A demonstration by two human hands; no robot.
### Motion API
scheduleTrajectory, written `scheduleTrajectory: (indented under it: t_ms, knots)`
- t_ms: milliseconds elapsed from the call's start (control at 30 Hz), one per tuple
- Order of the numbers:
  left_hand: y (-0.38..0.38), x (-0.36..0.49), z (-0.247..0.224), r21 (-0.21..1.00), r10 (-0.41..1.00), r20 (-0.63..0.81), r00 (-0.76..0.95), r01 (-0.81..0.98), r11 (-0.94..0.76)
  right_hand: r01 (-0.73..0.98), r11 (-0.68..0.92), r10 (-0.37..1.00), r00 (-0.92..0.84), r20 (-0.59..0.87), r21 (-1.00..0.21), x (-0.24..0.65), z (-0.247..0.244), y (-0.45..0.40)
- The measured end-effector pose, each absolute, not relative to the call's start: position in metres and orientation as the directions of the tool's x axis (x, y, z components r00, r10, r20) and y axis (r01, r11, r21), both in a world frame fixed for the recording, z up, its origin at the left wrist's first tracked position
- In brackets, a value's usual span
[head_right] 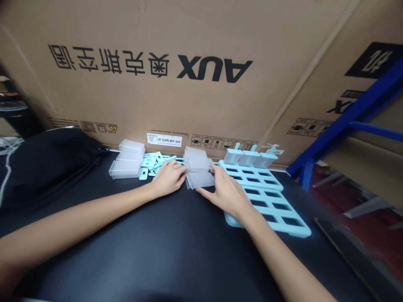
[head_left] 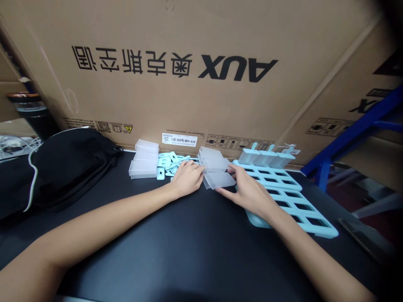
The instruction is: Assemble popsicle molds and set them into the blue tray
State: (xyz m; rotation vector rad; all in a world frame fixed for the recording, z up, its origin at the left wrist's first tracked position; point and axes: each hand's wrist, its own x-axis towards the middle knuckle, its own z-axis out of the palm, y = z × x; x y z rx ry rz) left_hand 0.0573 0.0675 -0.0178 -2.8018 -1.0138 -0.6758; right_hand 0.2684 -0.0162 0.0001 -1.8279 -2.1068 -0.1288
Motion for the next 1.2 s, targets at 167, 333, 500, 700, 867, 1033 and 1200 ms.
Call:
scheduleTrajectory:
  t_ms: [167, 333, 500, 700, 867, 1033, 1200]
  knots:
    - [0.067, 0.058, -0.018, 0.067, 0.587, 0.437, 0.682, 0.626, -0.777, 0.978, 0.16, 0.926, -0.101, 0.364, -0.135, 0.266, -0.001, -0.016]
    - [0.067, 0.058, -0.017, 0.058, 0.59, 0.425, 0.687, 0.63, -0.775, 0.982, 0.106, 0.939, -0.046, 0.342, -0.159, 0.263, 0.0, -0.015]
    - [0.065, 0.058, -0.017, 0.089, 0.604, 0.428, 0.672, 0.634, -0.768, 0.969, 0.144, 0.942, -0.072, 0.328, -0.2, 0.265, -0.001, -0.01]
    - [0.064, 0.058, -0.016, 0.147, 0.628, 0.439, 0.642, 0.638, -0.756, 0.959, 0.207, 0.92, -0.124, 0.372, -0.195, 0.271, 0.0, -0.006]
    - [0.064, 0.059, -0.017, 0.115, 0.628, 0.439, 0.643, 0.653, -0.749, 0.946, 0.252, 0.905, -0.156, 0.397, -0.204, 0.269, 0.003, -0.003]
    - [0.064, 0.058, -0.016, 0.11, 0.615, 0.451, 0.647, 0.643, -0.758, 0.923, 0.323, 0.879, -0.21, 0.429, -0.209, 0.269, 0.004, 0.0]
    - [0.064, 0.057, -0.018, 0.131, 0.619, 0.465, 0.633, 0.642, -0.756, 0.92, 0.339, 0.87, -0.227, 0.439, -0.197, 0.271, 0.0, 0.003]
